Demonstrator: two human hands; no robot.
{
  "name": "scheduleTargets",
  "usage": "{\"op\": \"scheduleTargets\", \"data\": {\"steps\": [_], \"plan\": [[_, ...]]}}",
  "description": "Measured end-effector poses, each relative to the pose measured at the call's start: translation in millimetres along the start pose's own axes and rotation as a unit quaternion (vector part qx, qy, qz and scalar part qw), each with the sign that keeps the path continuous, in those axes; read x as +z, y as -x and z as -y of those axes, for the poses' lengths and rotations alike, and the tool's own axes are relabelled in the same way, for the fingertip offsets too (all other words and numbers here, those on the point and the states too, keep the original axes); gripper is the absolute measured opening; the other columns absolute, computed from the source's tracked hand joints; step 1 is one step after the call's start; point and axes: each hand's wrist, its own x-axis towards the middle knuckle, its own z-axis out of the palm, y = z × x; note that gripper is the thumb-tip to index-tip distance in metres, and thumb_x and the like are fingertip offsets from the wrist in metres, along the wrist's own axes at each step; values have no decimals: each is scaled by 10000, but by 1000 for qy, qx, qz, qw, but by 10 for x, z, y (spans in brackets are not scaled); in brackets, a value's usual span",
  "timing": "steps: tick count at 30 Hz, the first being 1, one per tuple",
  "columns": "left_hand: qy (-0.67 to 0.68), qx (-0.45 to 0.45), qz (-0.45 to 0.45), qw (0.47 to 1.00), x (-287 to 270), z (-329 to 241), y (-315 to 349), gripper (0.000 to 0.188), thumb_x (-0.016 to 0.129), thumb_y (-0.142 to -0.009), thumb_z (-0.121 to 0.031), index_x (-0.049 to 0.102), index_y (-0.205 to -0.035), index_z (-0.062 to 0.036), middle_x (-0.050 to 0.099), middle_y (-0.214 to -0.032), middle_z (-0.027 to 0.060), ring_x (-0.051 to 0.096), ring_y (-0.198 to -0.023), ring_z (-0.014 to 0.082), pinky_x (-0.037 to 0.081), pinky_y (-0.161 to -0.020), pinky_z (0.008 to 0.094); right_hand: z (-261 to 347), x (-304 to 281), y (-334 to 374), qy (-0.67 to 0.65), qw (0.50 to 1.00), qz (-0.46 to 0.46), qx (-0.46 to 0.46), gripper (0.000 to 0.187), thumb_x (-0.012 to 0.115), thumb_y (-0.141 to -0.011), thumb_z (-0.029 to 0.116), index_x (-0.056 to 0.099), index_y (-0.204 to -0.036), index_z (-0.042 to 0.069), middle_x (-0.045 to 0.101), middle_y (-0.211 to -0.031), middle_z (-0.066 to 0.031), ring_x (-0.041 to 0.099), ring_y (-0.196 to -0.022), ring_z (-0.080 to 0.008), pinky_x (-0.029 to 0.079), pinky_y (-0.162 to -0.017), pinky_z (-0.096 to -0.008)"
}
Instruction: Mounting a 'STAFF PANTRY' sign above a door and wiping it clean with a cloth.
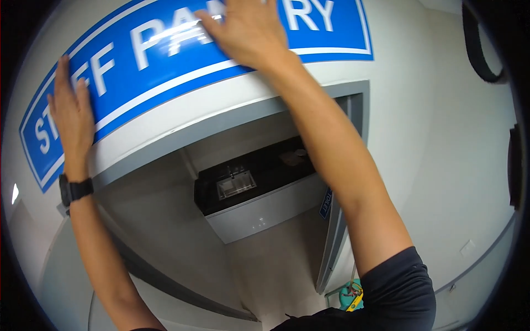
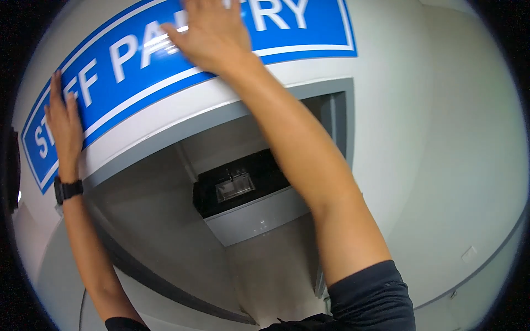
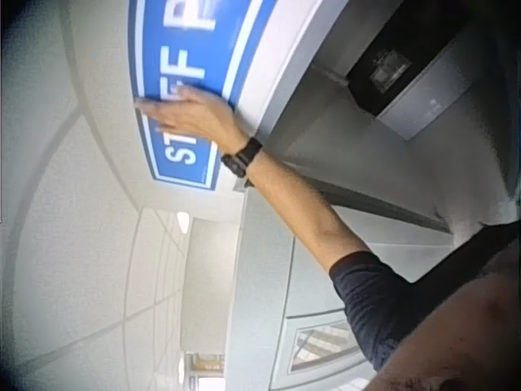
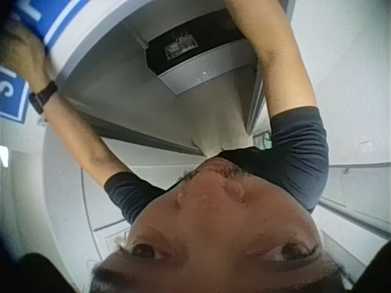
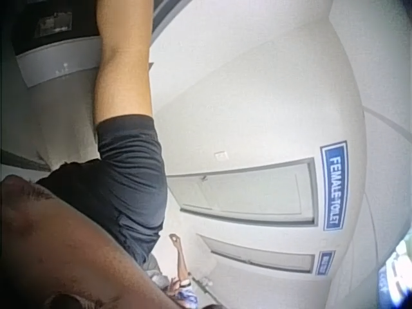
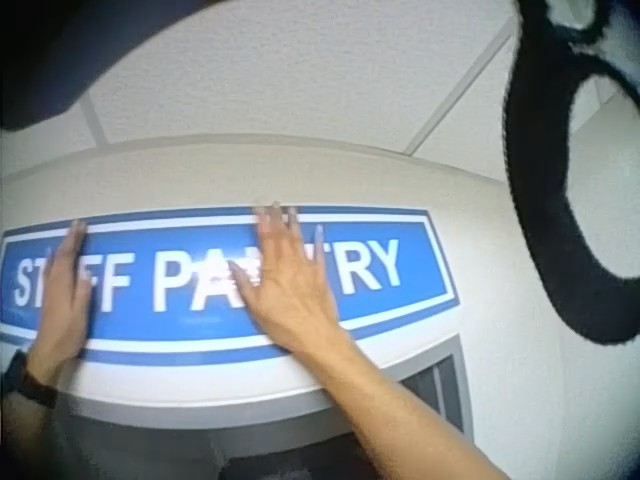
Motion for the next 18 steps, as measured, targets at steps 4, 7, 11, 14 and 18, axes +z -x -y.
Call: {"op": "scheduleTargets", "data": {"steps": [4, 7, 11, 14, 18], "plan": [[18, 18, -6, 1000, 42, -284, -146, 624, 331, -961, -530, 347, -1482, -187, 424, -1477, 147, 400, -1369, 322, 142, -1159, 571, -52, 101, -6, -78, 996, -25, 19, 770, 351, -994, 508, 109, -1512, -8, 209, -1529, -289, 144, -1461, -371, 84, -1176, -559], [-1, 25, -27, 999, 224, -417, -192, 600, 320, -977, -528, 341, -1491, -219, 393, -1503, 125, 374, -1389, 296, 135, -1173, 529, -177, -162, -58, -106, 993, -54, 10, 774, 356, -994, 510, 92, -1516, 3, 232, -1510, -312, 169, -1451, -390, 94, -1172, -565], [-43, 40, -22, 998, 332, -444, -146, 622, 331, -962, -544, 362, -1479, -199, 413, -1486, 142, 394, -1375, 317, 159, -1165, 549, -831, -653, 89, 16, 989, -127, 76, 784, 392, -986, 513, 75, -1527, 43, 250, -1518, -272, 230, -1427, -406, 129, -1164, -569], [-43, 51, -26, 997, 368, -530, -172, 625, 334, -962, -542, 358, -1481, -195, 409, -1490, 137, 395, -1375, 313, 175, -1162, 547, -1553, -686, 291, 23, 984, -173, 29, 778, 410, -981, 501, 137, -1510, 1, 268, -1507, -281, 253, -1419, -401, 155, -1165, -546], [-27, 62, -15, 998, 337, -437, -188, 629, 341, -963, -544, 387, -1467, -170, 451, -1457, 146, 439, -1344, 311, 205, -1153, 545, -1937, -229, 467, 44, 984, -112, 131, 755, 432, -972, 467, 202, -1485, -38, 286, -1495, -300, 262, -1411, -413, 185, -1160, -516]]}}
